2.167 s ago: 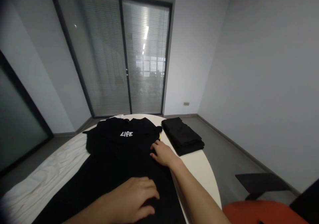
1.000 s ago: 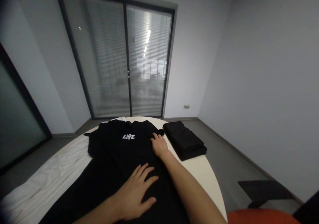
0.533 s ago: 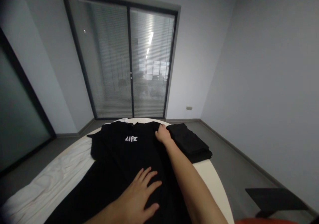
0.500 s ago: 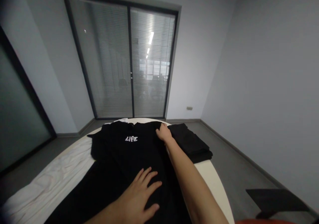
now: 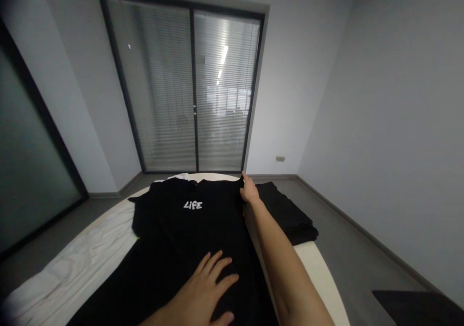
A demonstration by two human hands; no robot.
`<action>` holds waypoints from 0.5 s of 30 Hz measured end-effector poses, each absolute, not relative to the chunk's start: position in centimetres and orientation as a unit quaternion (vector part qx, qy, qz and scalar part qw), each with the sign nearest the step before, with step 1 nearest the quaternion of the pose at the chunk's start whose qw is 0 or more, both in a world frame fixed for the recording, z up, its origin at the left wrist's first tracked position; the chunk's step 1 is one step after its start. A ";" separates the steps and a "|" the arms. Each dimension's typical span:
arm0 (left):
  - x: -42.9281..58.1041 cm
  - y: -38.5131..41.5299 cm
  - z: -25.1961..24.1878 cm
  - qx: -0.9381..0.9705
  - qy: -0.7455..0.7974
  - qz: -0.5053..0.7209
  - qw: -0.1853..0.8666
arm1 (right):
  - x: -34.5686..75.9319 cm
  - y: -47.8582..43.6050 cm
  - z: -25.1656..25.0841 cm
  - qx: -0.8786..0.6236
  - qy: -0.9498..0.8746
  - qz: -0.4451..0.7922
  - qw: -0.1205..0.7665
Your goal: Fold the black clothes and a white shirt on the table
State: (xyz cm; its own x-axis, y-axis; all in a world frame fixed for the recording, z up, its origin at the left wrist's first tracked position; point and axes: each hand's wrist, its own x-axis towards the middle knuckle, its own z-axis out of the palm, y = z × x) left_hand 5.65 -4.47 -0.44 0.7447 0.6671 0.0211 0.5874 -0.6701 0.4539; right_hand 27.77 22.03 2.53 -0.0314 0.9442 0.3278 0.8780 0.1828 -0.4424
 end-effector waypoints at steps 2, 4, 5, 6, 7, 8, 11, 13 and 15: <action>5.6 -4.3 -0.5 0.913 0.337 0.089 0.211 | 27.9 22.5 2.7 -0.636 -0.716 0.063 0.281; 5.5 -4.1 -0.7 0.918 0.328 0.087 0.206 | 28.1 23.1 3.0 -0.644 -0.709 0.067 0.279; 5.5 -4.0 -0.9 0.920 0.324 0.087 0.204 | 28.2 23.4 3.2 -0.651 -0.703 0.067 0.280; 5.5 -3.9 -1.0 0.922 0.320 0.087 0.201 | 28.4 23.8 3.4 -0.657 -0.696 0.067 0.282; 5.5 -3.8 -1.2 0.923 0.317 0.088 0.198 | 28.6 24.1 3.6 -0.663 -0.689 0.065 0.285; 5.6 -3.7 -1.4 0.926 0.312 0.089 0.195 | 28.8 24.4 3.8 -0.669 -0.682 0.062 0.289; 5.9 -3.7 -1.9 0.935 0.297 0.084 0.175 | 29.8 25.1 4.5 -0.682 -0.664 0.052 0.302; 6.1 -4.0 -2.2 0.941 0.288 0.075 0.159 | 30.7 25.3 4.8 -0.686 -0.658 0.046 0.308; 6.5 -4.4 -2.6 0.947 0.273 0.072 0.153 | 31.5 25.4 5.0 -0.685 -0.658 0.040 0.310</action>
